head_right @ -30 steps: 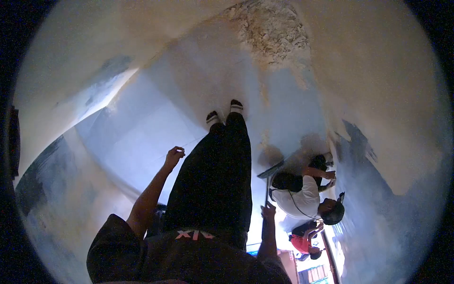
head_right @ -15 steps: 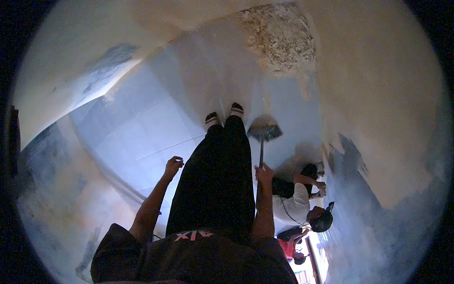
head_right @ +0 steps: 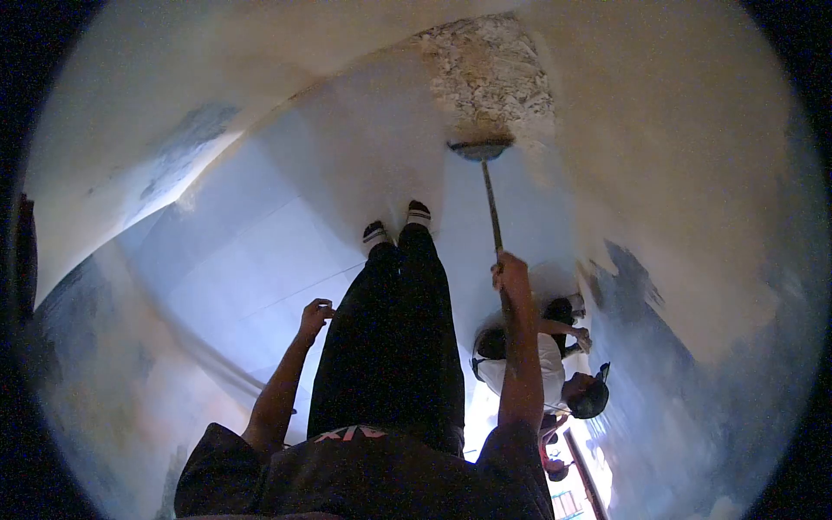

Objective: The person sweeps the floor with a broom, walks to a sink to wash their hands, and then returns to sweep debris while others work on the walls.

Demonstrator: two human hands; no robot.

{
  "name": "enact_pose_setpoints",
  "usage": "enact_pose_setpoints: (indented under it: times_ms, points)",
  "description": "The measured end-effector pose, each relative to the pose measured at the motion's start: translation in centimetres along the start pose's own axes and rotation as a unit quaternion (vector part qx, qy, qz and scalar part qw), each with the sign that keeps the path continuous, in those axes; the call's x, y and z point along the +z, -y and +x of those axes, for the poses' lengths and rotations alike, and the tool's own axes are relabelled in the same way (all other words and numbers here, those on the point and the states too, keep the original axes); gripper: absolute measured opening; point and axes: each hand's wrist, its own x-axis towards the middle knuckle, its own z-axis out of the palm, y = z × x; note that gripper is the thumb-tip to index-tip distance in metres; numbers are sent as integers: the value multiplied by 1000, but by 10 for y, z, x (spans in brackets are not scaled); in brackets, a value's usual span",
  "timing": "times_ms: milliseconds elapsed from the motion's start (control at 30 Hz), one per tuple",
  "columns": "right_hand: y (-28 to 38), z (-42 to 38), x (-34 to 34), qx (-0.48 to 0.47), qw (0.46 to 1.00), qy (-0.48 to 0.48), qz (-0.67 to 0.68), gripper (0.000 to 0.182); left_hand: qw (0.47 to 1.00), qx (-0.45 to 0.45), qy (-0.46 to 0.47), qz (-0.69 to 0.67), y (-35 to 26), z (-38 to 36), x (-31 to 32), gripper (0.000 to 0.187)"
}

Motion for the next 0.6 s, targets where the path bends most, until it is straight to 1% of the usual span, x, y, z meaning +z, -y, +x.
enact_pose_setpoints:
  times_ms: [33, 67, 100, 133, 167, 200, 233, 267, 300, 333, 400, 433, 500, 533, 567, 600]
  points:
    - [3, -25, 2, -29, 993, -17, -117, 21, 1000, -2, -1, 2, -2, 2, -2, 27]
    - [4, -53, 11, -56, 971, -33, -230, 24, 1000, -1, -10, 3, -9, 2, -3, 26]
    - [-19, -65, 11, -216, 883, -111, -401, 20, 1000, 0, -19, 6, -19, 0, -3, 26]
    - [-47, -77, 11, -359, 735, -182, -546, 17, 1000, 0, -27, 9, -21, -1, -5, 26]
    - [-75, -85, 7, -350, 736, -190, -547, 15, 999, -3, -28, 21, -25, 0, -6, 26]
    - [-94, -94, 4, -341, 738, -200, -547, 19, 999, -4, -28, 34, -22, 4, -7, 26]
    - [-109, -99, -2, -219, 860, -167, -429, 22, 999, -6, -27, 46, -22, 9, -7, 26]
    - [-122, -103, -10, -90, 944, -127, -291, 26, 997, -6, -27, 66, -23, 14, -8, 26]
    - [-139, -109, -18, 43, 986, -81, -138, 30, 996, -8, -27, 85, -22, 18, -10, 27]
    - [-160, -112, -32, 77, 989, -65, -112, 29, 994, -9, -27, 106, -25, 22, -9, 27]
    - [-195, -112, -61, 142, 988, -30, -56, 27, 994, -8, -26, 105, -35, 27, -8, 29]
    - [-184, -131, -70, 148, 989, -16, 4, 23, 994, -6, -24, 103, -36, 28, -8, 29]
    - [-198, -134, -83, 173, 980, -93, -16, 24, 993, -14, -33, 116, -44, 29, -7, 27]
    - [-222, -129, -98, 185, 974, -129, -28, 25, 993, -14, -30, 110, -47, 28, -3, 26]
    - [-295, -96, -132, 142, 968, -157, -134, 31, 994, -14, -26, 105, -53, 29, 4, 25]
    - [-263, -104, -129, 76, 922, -240, -296, 31, 995, -13, -21, 102, -58, 32, 7, 25]
